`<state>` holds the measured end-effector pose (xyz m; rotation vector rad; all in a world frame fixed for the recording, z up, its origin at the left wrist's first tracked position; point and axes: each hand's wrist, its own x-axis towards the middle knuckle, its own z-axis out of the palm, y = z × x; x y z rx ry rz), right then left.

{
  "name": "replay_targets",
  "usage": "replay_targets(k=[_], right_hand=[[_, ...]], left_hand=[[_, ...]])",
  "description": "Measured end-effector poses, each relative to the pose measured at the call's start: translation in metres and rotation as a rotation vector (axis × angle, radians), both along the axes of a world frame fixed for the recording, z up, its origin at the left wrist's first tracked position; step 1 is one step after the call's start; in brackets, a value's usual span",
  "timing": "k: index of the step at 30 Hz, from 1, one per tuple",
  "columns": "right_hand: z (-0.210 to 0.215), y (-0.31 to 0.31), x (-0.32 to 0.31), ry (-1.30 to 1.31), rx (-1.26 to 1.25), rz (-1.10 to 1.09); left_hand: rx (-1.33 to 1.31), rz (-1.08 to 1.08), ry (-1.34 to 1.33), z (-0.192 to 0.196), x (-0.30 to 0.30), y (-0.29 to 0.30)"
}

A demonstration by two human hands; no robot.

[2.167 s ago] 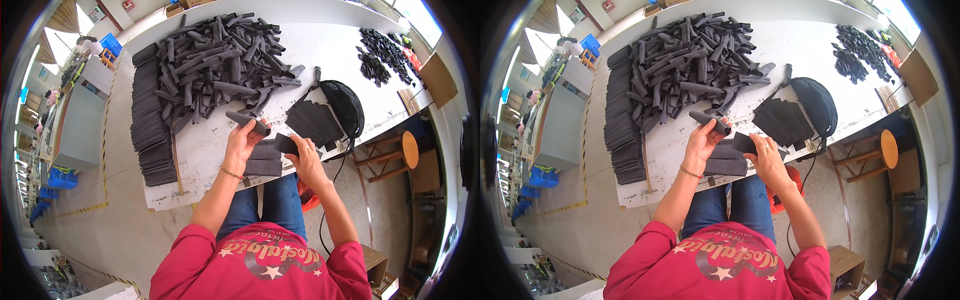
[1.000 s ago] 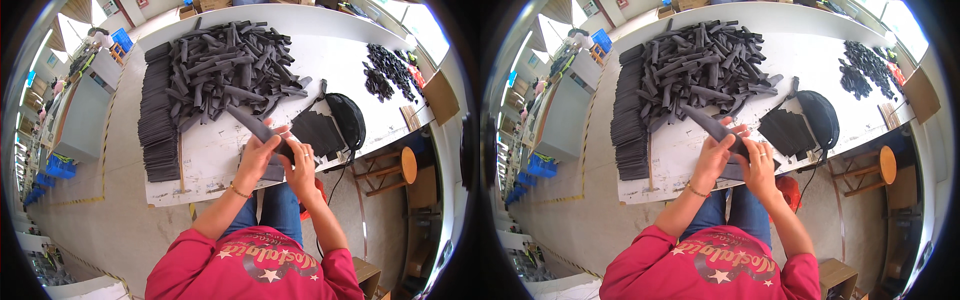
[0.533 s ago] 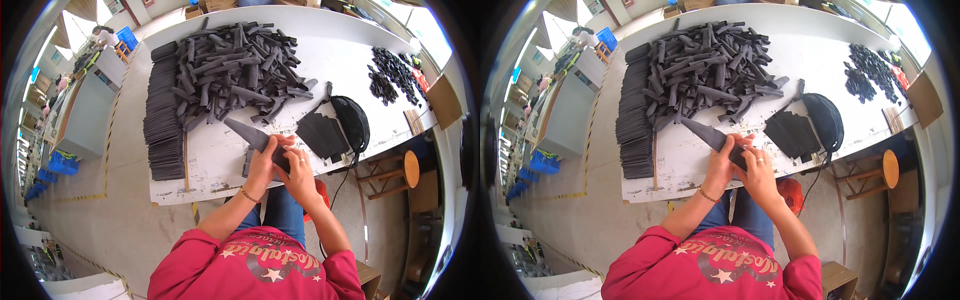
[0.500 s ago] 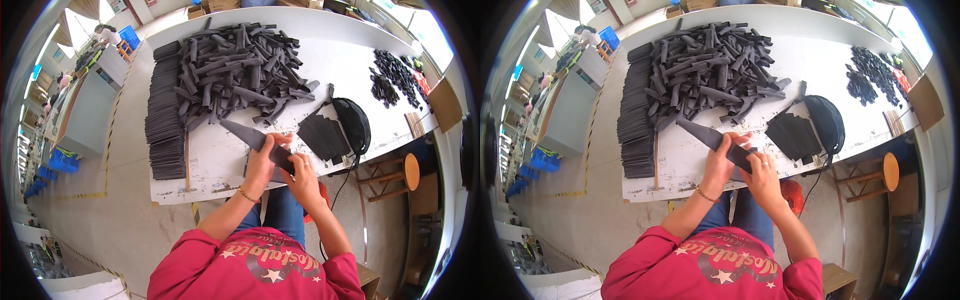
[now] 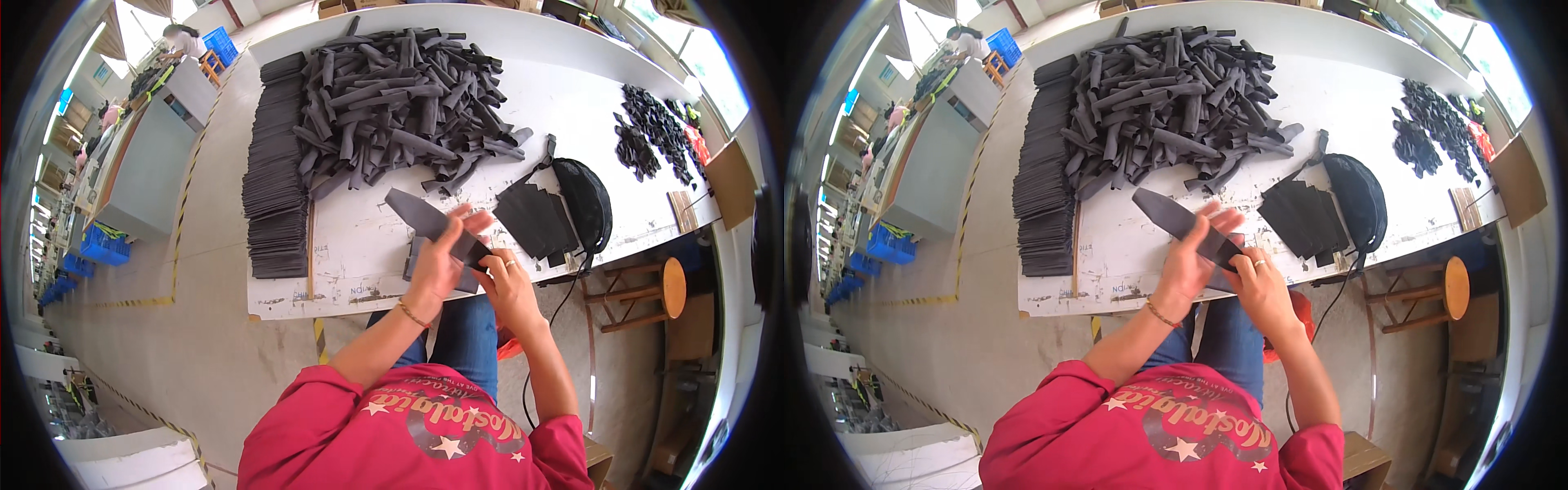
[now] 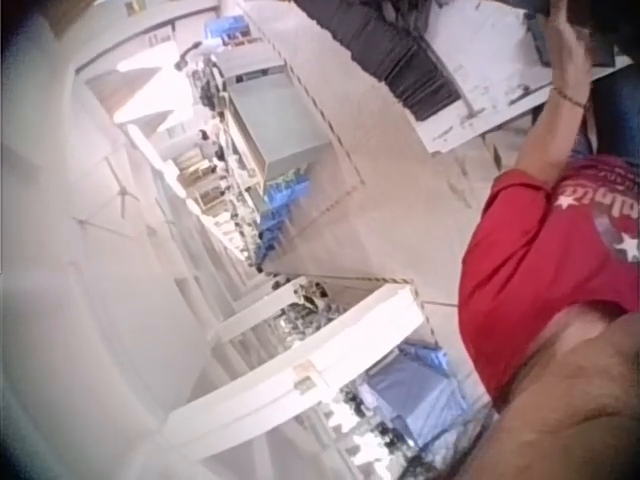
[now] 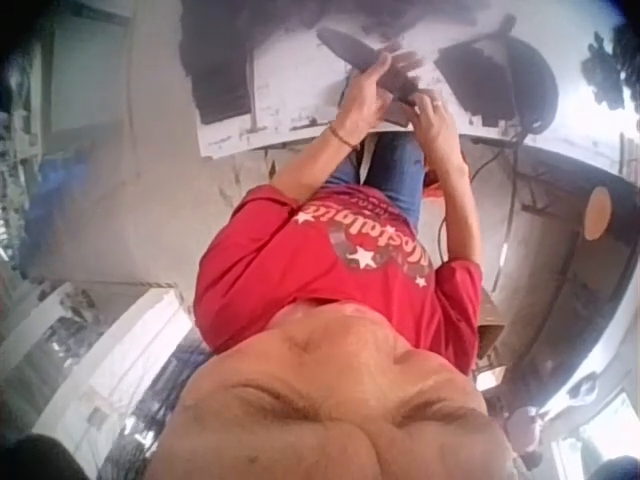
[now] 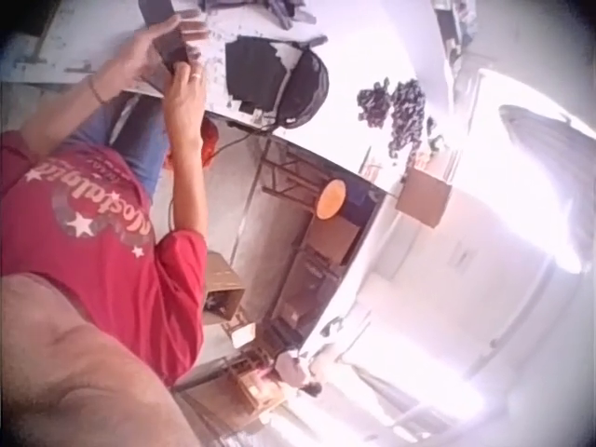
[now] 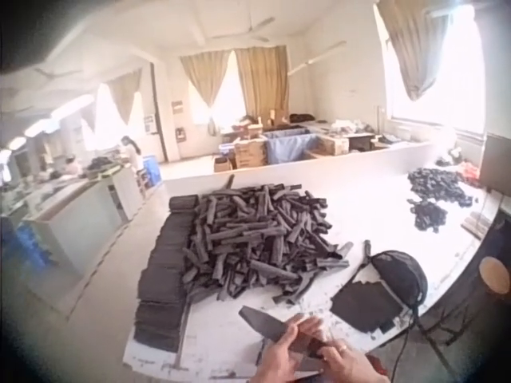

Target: Assembling grey foam components by inserting smaller pieces into larger foam strips.

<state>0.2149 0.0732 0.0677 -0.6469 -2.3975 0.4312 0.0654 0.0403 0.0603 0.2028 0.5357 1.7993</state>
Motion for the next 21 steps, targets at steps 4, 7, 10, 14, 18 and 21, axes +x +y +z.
replay_targets(k=[4,7,10,14,18,21], right_hand=[[0.009,0.004,0.002,0.041,0.047,0.074],[0.013,0.009,-0.007,0.091,0.079,0.105],[0.011,0.011,-0.014,0.115,0.082,0.142],[0.005,0.014,-0.015,0.159,0.048,0.147],[0.004,0.014,-0.019,0.174,0.001,0.150],[0.006,0.015,-0.022,0.171,-0.001,0.169]], left_hand=[[0.161,0.087,0.127,0.015,-0.016,0.001],[0.180,0.145,0.134,0.011,-0.006,0.002],[0.145,0.142,0.088,0.006,0.000,0.001],[0.170,0.139,0.072,0.001,0.004,0.002],[0.184,0.138,0.050,-0.004,0.005,0.002],[0.203,0.141,0.046,-0.008,0.005,0.003]])
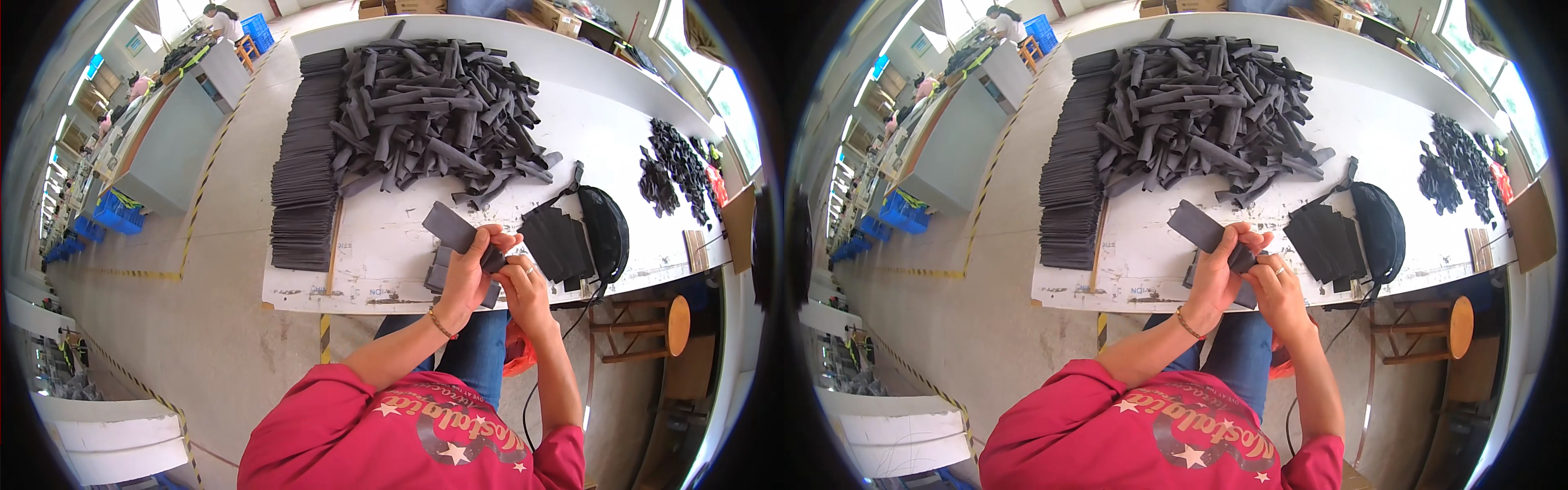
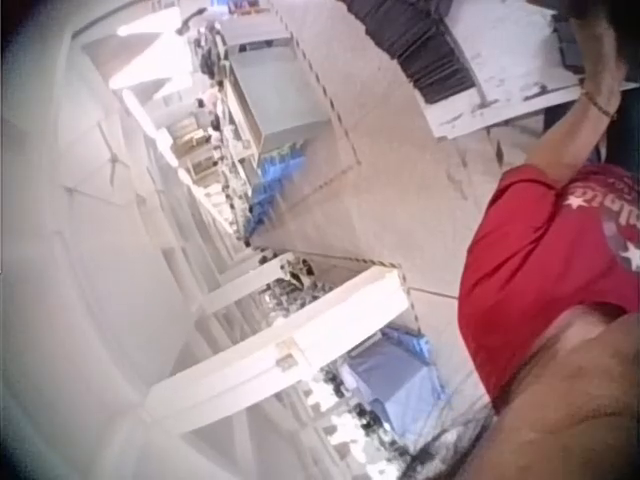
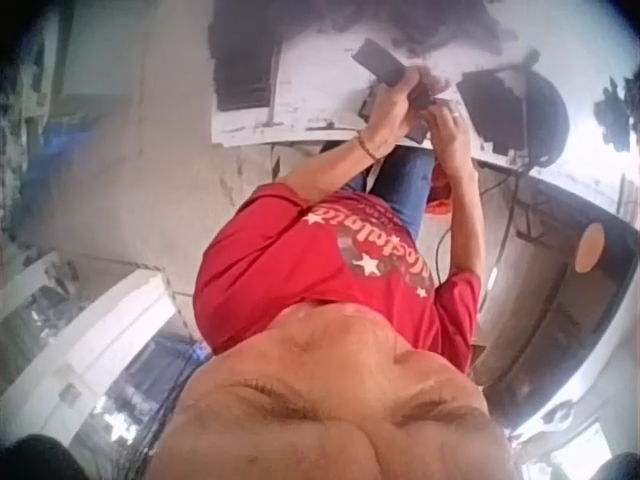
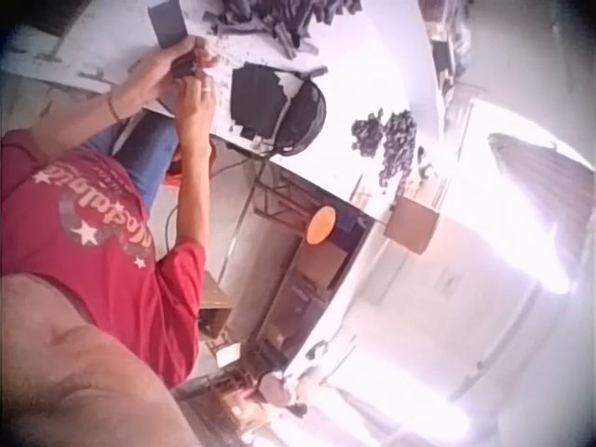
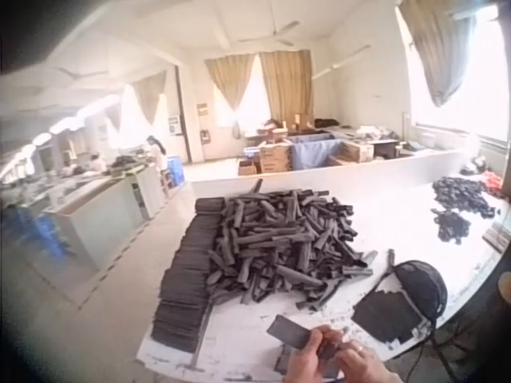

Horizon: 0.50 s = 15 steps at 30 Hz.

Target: Assembling grey foam components by inserting smaller pieces into larger foam strips.

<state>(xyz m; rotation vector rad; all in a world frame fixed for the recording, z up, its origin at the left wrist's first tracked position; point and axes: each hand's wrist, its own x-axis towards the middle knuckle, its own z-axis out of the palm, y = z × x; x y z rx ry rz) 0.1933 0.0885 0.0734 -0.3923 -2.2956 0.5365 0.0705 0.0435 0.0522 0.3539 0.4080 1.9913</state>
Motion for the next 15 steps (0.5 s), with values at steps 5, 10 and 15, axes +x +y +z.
replay_targets(k=[5,10,15], right_hand=[[0.004,0.001,-0.005,0.006,0.014,0.027],[0.005,0.003,-0.008,0.007,0.020,0.039],[0.004,0.004,-0.012,0.007,0.009,0.040]], left_hand=[[0.015,0.007,-0.016,-0.004,-0.001,0.000],[0.014,0.009,0.001,-0.002,-0.002,0.000],[-0.006,0.015,-0.009,-0.004,-0.004,-0.002]])
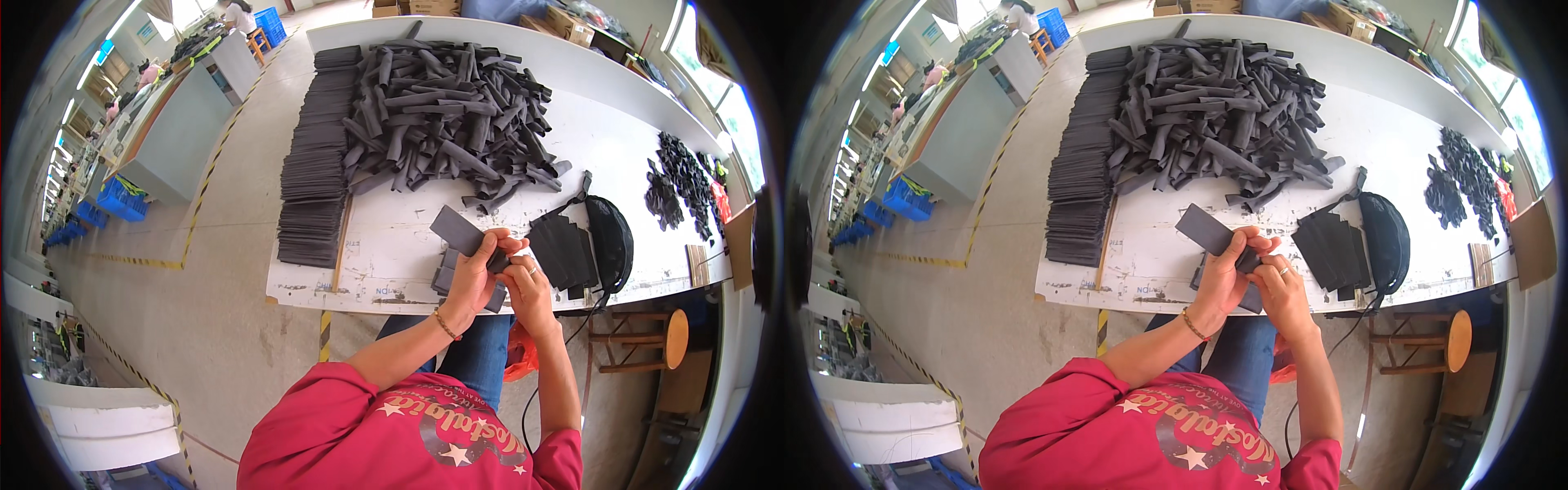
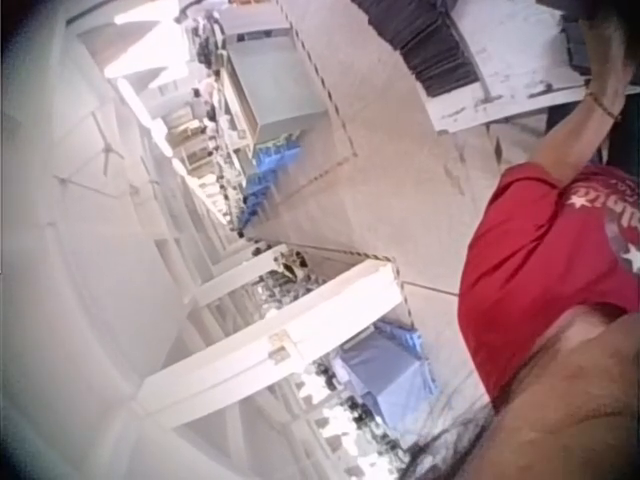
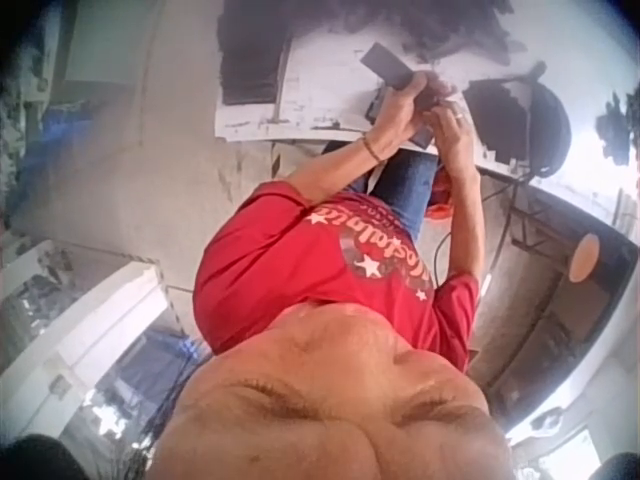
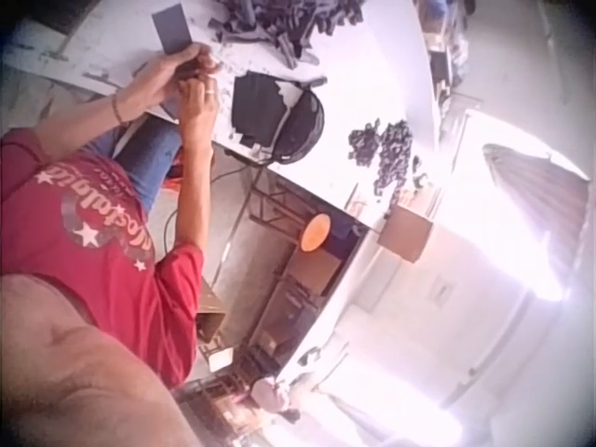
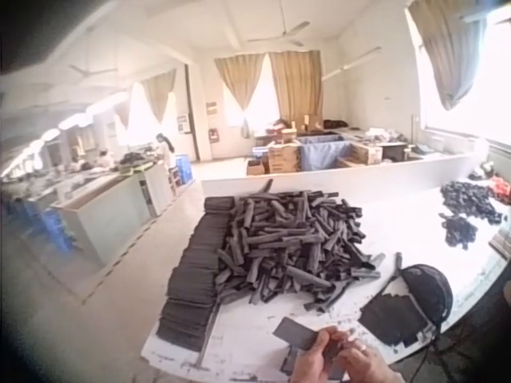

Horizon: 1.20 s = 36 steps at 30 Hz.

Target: Assembling grey foam components by inserting smaller pieces into larger foam strips.

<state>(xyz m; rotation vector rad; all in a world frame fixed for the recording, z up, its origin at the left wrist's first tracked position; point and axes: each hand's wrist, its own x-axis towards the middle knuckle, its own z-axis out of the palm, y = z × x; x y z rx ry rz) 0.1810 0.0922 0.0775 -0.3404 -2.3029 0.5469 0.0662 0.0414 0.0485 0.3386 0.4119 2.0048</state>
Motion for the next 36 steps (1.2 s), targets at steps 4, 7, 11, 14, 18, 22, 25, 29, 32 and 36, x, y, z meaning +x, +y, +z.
replay_targets(k=[4,7,11,14,18,22,25,29,32,36], right_hand=[[-0.002,-0.003,-0.003,0.002,0.000,-0.007],[-0.006,-0.006,-0.003,-0.007,-0.047,-0.042],[-0.008,-0.016,-0.005,0.030,-0.306,-0.115],[-0.012,-0.029,-0.018,0.262,-0.860,-0.173],[-0.025,-0.037,-0.018,0.493,-0.867,-0.301],[-0.002,-0.040,-0.012,0.588,-1.080,-0.263],[0.013,-0.040,-0.013,0.530,-1.373,-0.223],[-0.002,-0.032,-0.010,0.391,-0.465,-0.352],[-0.005,-0.028,-0.004,0.322,-0.329,-0.333],[-0.020,-0.030,-0.004,0.259,-0.670,-0.328]], left_hand=[[0.005,0.008,0.006,-0.001,-0.001,-0.002],[-0.011,-0.009,-0.018,-0.004,-0.002,-0.003],[-0.051,-0.008,-0.004,0.002,-0.006,-0.003],[-0.058,0.010,0.119,0.002,-0.009,-0.002],[-0.041,0.024,0.126,0.015,-0.023,-0.002],[0.079,-0.056,0.180,0.010,-0.021,-0.002],[0.070,-0.058,0.209,0.011,-0.022,-0.008],[-0.222,0.122,0.069,0.004,-0.046,-0.014],[-0.266,0.138,0.130,-0.007,-0.059,-0.024],[-0.279,0.121,0.024,-0.018,-0.061,-0.033]])
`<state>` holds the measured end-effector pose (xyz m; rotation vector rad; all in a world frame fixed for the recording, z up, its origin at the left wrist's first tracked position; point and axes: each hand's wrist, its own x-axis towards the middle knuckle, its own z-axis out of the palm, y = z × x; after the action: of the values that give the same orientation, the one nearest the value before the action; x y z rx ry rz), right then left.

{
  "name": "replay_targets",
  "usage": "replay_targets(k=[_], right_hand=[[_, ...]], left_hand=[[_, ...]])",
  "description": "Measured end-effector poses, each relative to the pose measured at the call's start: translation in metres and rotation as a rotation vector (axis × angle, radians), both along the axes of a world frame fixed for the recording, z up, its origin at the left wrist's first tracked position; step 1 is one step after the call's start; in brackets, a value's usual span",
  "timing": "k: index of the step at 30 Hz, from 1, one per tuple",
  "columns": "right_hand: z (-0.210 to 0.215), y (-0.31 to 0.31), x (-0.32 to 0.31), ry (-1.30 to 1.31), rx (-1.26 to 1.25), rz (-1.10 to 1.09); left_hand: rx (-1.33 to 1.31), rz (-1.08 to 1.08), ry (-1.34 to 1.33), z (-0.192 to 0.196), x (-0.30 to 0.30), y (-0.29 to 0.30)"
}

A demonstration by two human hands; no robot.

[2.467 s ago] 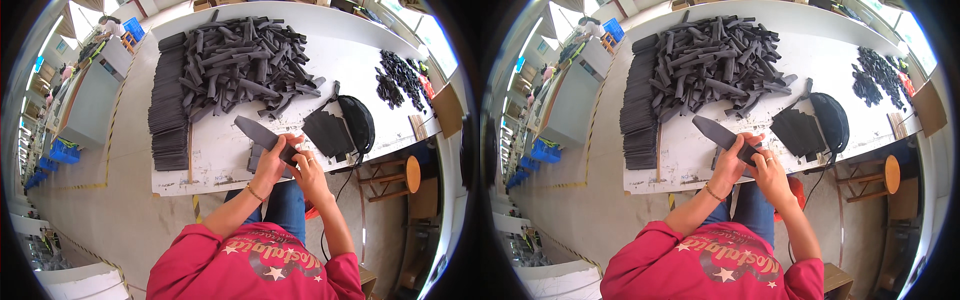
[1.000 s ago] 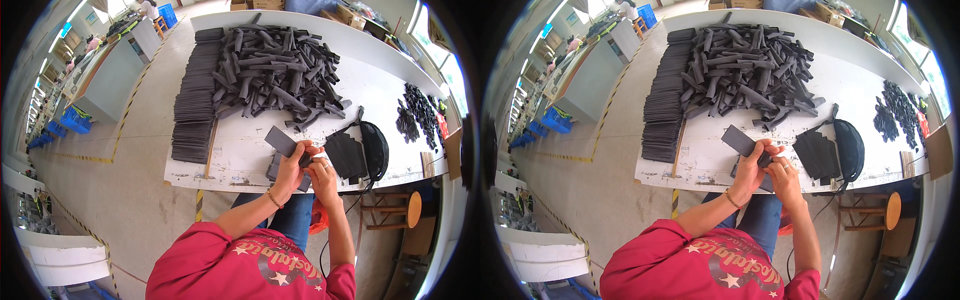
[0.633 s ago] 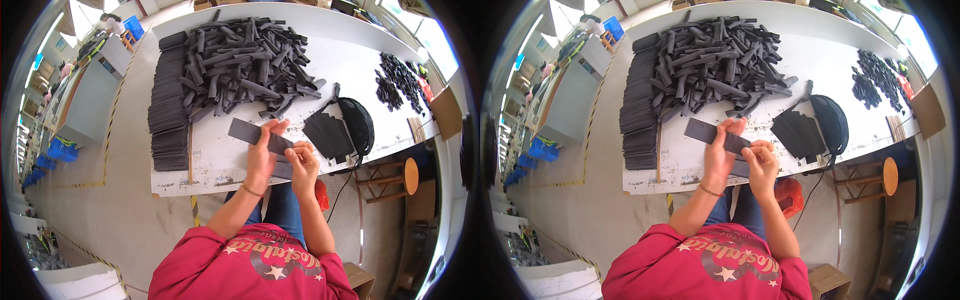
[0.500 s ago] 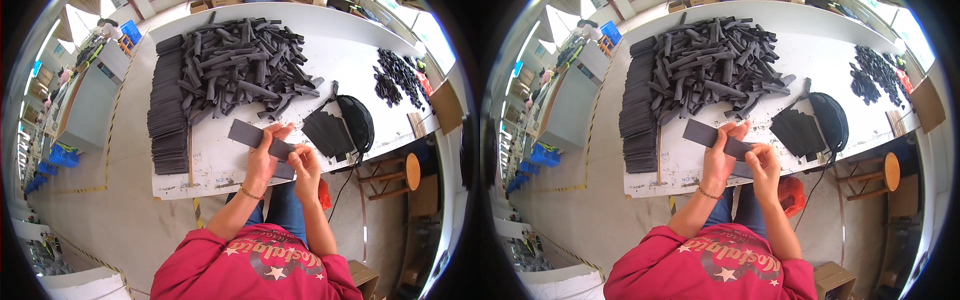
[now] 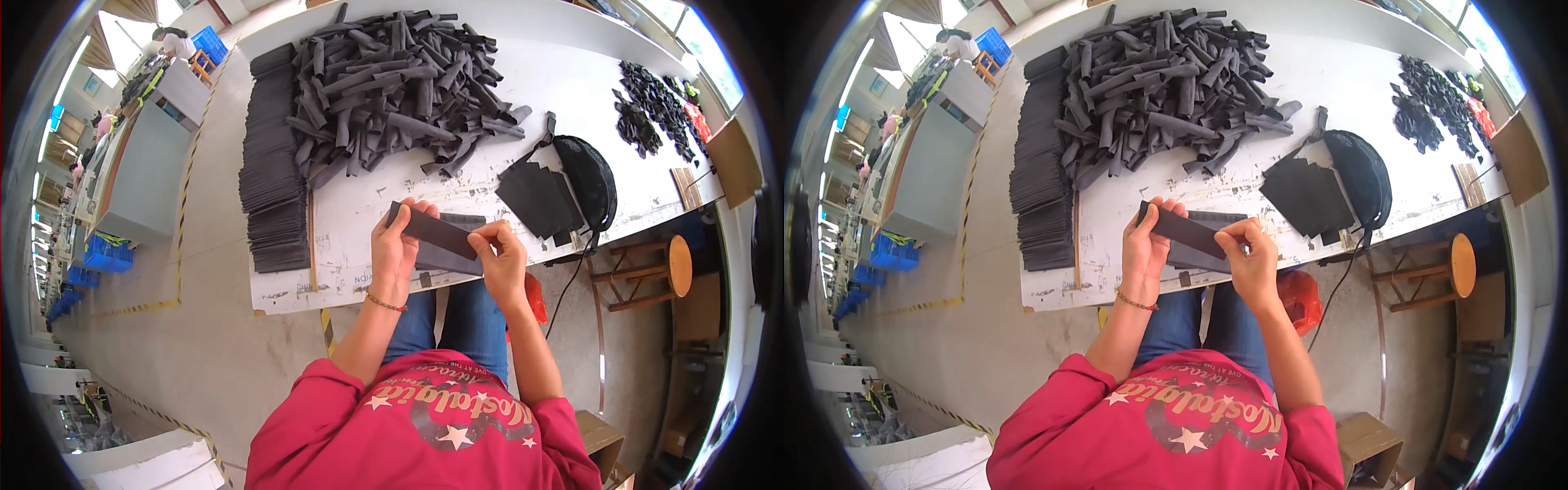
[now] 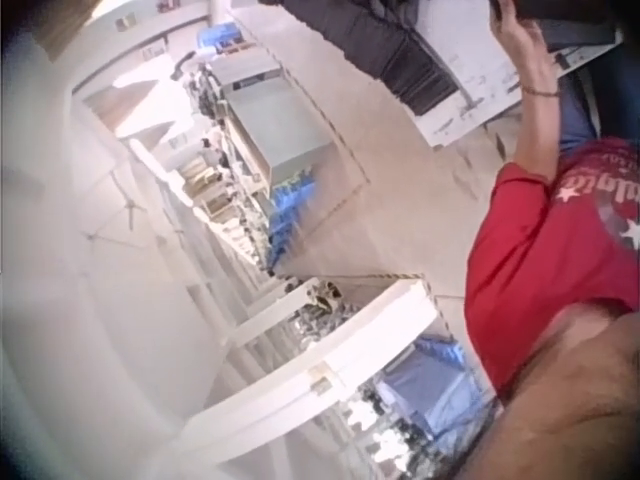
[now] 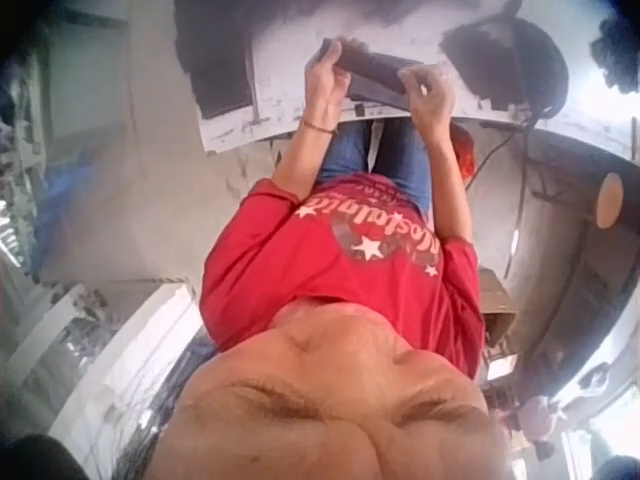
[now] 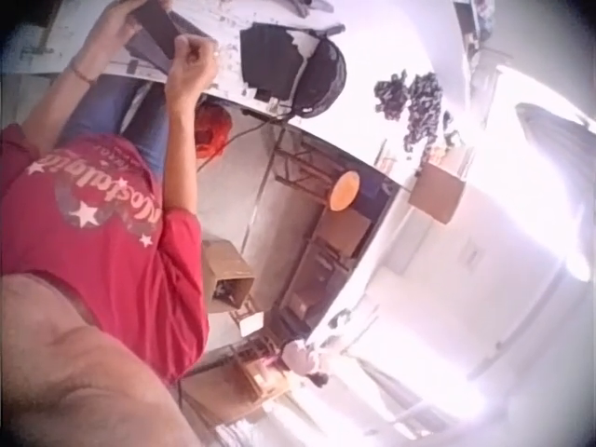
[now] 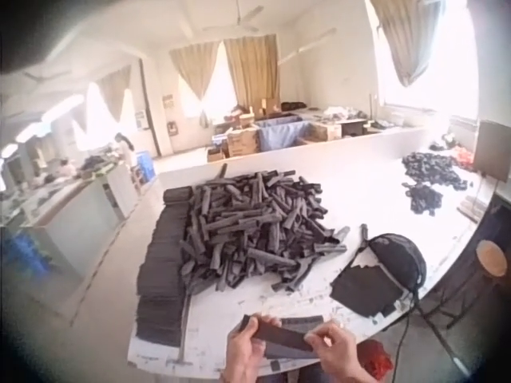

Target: Assembling grey foam components by inserting smaller pieces into larger foam strips.

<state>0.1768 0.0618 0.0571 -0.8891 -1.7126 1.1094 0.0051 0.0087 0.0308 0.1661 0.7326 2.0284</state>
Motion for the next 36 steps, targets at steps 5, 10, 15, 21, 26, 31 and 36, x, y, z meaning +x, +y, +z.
replay_targets(k=[5,10,15,21,26,31,36], right_hand=[[-0.043,0.004,0.016,-0.080,-0.271,0.049],[-0.077,0.015,0.038,-0.445,-0.181,-0.059],[-0.073,0.048,0.048,-0.614,0.147,-0.265],[-0.087,0.125,0.066,-1.098,0.656,-0.180],[-0.124,0.115,0.074,-1.277,0.939,-0.025],[-0.122,0.076,0.088,-1.184,0.762,0.107],[-0.099,0.043,0.110,-1.063,0.628,0.145]], left_hand=[[-0.150,-0.029,0.038,-0.029,-0.007,-0.011],[-0.234,0.174,0.316,-0.027,-0.038,0.042],[-0.290,-0.028,0.302,-0.036,-0.067,0.135],[-0.730,0.199,0.115,-0.053,-0.039,0.237],[-0.561,0.265,0.151,-0.062,-0.040,0.235],[-0.270,0.217,0.066,-0.053,-0.042,0.187],[-0.237,0.027,0.137,-0.050,-0.037,0.139]])
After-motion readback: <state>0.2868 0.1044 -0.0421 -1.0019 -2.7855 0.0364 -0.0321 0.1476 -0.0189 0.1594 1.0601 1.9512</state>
